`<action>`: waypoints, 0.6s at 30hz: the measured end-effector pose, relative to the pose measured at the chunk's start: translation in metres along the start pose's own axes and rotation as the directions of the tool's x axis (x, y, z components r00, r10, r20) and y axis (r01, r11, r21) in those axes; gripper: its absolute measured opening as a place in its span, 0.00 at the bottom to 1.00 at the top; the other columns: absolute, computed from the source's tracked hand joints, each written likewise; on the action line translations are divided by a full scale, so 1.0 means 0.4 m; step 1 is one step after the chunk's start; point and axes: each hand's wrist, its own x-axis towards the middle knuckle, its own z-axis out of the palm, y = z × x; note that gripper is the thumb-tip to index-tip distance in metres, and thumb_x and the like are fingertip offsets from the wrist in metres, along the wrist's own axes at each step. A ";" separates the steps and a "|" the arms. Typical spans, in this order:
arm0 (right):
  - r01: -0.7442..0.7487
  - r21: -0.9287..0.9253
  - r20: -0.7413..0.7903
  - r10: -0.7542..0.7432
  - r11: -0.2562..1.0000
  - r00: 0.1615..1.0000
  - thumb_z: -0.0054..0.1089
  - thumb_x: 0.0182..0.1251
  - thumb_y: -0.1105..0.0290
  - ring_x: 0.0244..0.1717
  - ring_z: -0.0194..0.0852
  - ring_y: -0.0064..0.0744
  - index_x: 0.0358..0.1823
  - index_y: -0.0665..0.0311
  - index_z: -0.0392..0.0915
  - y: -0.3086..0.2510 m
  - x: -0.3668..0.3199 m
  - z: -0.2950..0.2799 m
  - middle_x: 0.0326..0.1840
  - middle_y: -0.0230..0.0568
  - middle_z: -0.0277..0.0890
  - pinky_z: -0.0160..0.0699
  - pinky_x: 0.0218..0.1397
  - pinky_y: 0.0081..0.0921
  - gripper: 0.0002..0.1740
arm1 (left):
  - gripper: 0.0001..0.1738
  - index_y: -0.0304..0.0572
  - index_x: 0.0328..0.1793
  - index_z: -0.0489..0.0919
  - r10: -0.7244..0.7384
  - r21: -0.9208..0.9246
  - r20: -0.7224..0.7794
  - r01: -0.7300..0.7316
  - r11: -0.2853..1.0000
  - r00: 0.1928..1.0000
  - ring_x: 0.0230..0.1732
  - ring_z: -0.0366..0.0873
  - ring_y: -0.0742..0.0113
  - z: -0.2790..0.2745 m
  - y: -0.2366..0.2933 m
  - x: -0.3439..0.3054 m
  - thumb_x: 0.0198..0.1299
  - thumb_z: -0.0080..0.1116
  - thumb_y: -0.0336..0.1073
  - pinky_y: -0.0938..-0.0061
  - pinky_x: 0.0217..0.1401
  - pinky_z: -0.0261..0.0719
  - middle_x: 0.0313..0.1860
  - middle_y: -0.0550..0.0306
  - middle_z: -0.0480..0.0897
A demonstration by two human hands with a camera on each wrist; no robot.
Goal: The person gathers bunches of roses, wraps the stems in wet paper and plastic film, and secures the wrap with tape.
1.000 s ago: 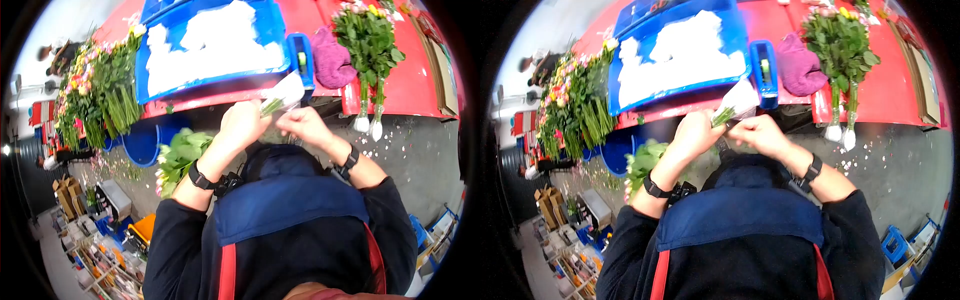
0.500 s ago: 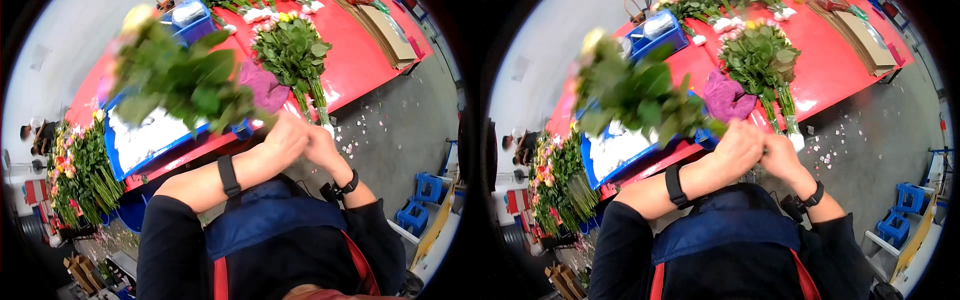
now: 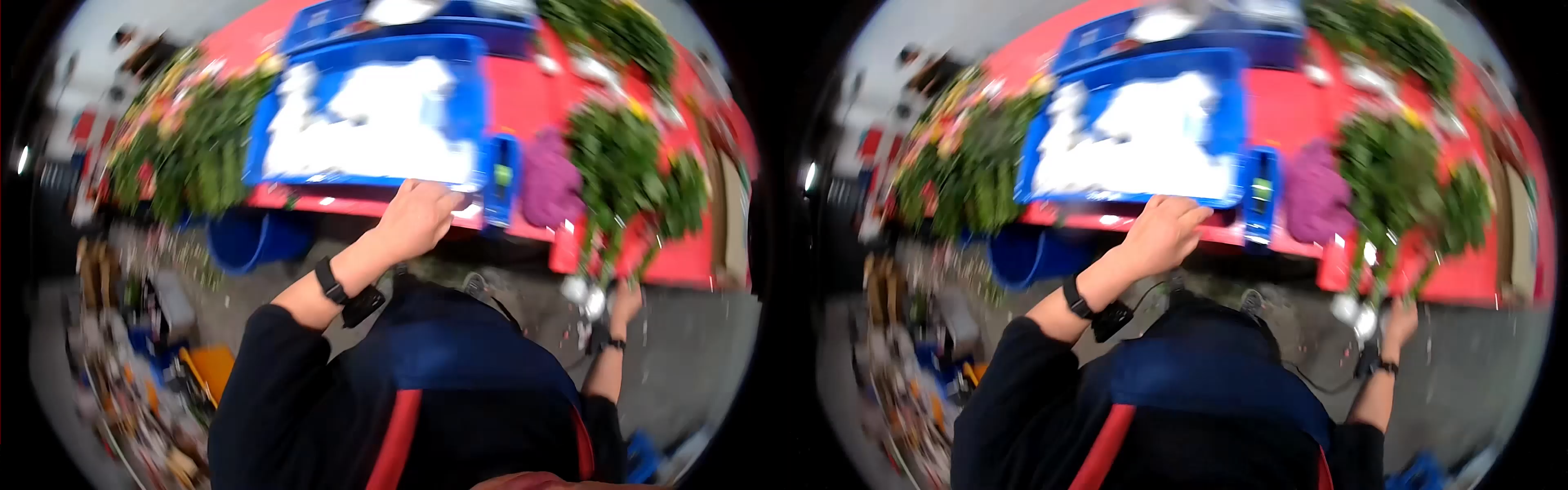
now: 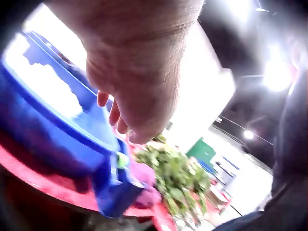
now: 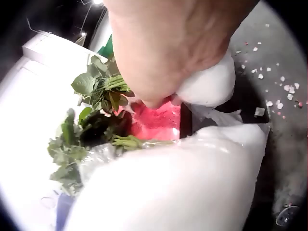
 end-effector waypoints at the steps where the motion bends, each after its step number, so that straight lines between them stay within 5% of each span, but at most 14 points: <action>1: -0.044 -0.014 0.048 0.045 0.999 0.998 0.65 0.61 0.60 0.28 0.77 0.40 0.44 0.66 0.82 0.022 0.013 0.021 0.31 0.52 0.82 0.74 0.36 0.39 0.17 | 0.19 0.41 0.52 0.79 -0.135 0.054 -0.044 0.138 0.989 0.990 0.48 0.78 0.55 -0.037 -0.054 -0.051 0.52 0.62 0.32 0.61 0.52 0.70 0.42 0.51 0.81; 2: 0.110 -0.106 -0.006 -0.111 0.988 0.994 0.63 0.62 0.60 0.26 0.77 0.40 0.44 0.68 0.82 0.058 0.014 0.047 0.29 0.50 0.82 0.74 0.34 0.39 0.17 | 0.16 0.40 0.49 0.80 -0.277 0.071 -0.093 0.284 0.956 0.956 0.45 0.80 0.54 -0.071 -0.120 -0.109 0.53 0.62 0.33 0.61 0.49 0.73 0.40 0.50 0.82; 5: 0.090 -0.050 0.267 -0.073 0.995 0.961 0.58 0.65 0.55 0.35 0.78 0.51 0.44 0.71 0.81 0.129 0.048 0.049 0.37 0.59 0.82 0.74 0.42 0.43 0.22 | 0.11 0.37 0.42 0.83 -0.536 0.039 -0.324 0.577 0.816 0.780 0.39 0.83 0.49 -0.147 -0.332 -0.284 0.55 0.62 0.35 0.61 0.42 0.79 0.36 0.45 0.84; 6: 0.145 -0.219 0.267 -0.084 0.965 0.960 0.56 0.66 0.54 0.36 0.78 0.53 0.44 0.72 0.80 0.182 0.076 0.039 0.38 0.58 0.82 0.73 0.43 0.43 0.24 | 0.11 0.37 0.42 0.83 -0.564 0.022 -0.437 0.635 0.772 0.700 0.40 0.83 0.49 -0.154 -0.417 -0.355 0.57 0.61 0.35 0.63 0.42 0.81 0.37 0.44 0.84; 8: 0.153 -0.447 0.283 -0.023 0.881 0.959 0.54 0.67 0.51 0.38 0.77 0.55 0.45 0.73 0.80 0.149 0.091 0.026 0.40 0.58 0.82 0.73 0.44 0.42 0.26 | 0.11 0.46 0.43 0.84 -0.781 -0.038 -0.401 0.843 0.537 0.480 0.44 0.82 0.46 -0.217 -0.561 -0.460 0.60 0.57 0.40 0.58 0.48 0.79 0.40 0.46 0.84; 9: 0.115 -0.515 0.299 0.052 0.850 0.953 0.53 0.68 0.50 0.39 0.77 0.55 0.46 0.73 0.80 0.084 0.084 -0.017 0.41 0.58 0.82 0.73 0.45 0.41 0.28 | 0.11 0.46 0.43 0.84 -0.783 -0.066 -0.459 0.862 0.502 0.421 0.45 0.82 0.47 -0.245 -0.631 -0.508 0.59 0.58 0.40 0.59 0.49 0.79 0.42 0.47 0.84; 11: 0.199 -0.352 0.173 -0.146 0.915 0.974 0.51 0.70 0.51 0.41 0.77 0.54 0.52 0.72 0.77 0.084 0.130 -0.070 0.45 0.56 0.82 0.72 0.47 0.41 0.27 | 0.11 0.45 0.43 0.84 -0.834 -0.098 -0.463 0.918 0.385 0.300 0.46 0.81 0.48 -0.299 -0.785 -0.594 0.59 0.59 0.41 0.59 0.50 0.78 0.43 0.47 0.84; 13: 0.135 -0.303 0.187 -0.080 0.944 0.979 0.49 0.72 0.55 0.48 0.77 0.53 0.61 0.73 0.71 0.041 0.185 -0.123 0.52 0.57 0.79 0.72 0.52 0.38 0.28 | 0.11 0.45 0.44 0.84 -0.806 -0.084 -0.558 0.954 0.289 0.195 0.47 0.81 0.47 -0.340 -0.943 -0.675 0.58 0.60 0.40 0.59 0.51 0.78 0.44 0.47 0.83; 14: 0.209 -0.391 0.153 -0.160 0.896 0.975 0.48 0.72 0.57 0.51 0.76 0.53 0.62 0.73 0.69 -0.038 0.178 -0.124 0.54 0.57 0.78 0.71 0.55 0.37 0.28 | 0.11 0.46 0.43 0.84 -0.774 -0.082 -0.616 0.966 0.245 0.144 0.47 0.80 0.46 -0.363 -1.001 -0.703 0.58 0.60 0.39 0.58 0.52 0.77 0.44 0.46 0.83; 16: 0.319 -0.565 0.100 -0.321 0.761 0.942 0.48 0.73 0.60 0.55 0.75 0.52 0.65 0.74 0.66 -0.201 0.123 -0.118 0.58 0.58 0.76 0.70 0.60 0.35 0.27 | 0.15 0.41 0.49 0.82 -0.732 -0.051 -0.673 0.980 0.190 0.107 0.51 0.78 0.46 -0.405 -1.125 -0.751 0.58 0.61 0.39 0.58 0.57 0.75 0.48 0.44 0.82; 18: 0.420 -0.551 0.172 -0.394 0.722 0.903 0.49 0.73 0.62 0.59 0.73 0.51 0.65 0.75 0.66 -0.390 0.035 -0.075 0.61 0.58 0.73 0.67 0.63 0.33 0.27 | 0.27 0.36 0.60 0.76 -0.703 0.032 -0.700 0.988 0.150 0.129 0.57 0.75 0.45 -0.429 -1.231 -0.772 0.59 0.61 0.45 0.57 0.63 0.71 0.56 0.44 0.80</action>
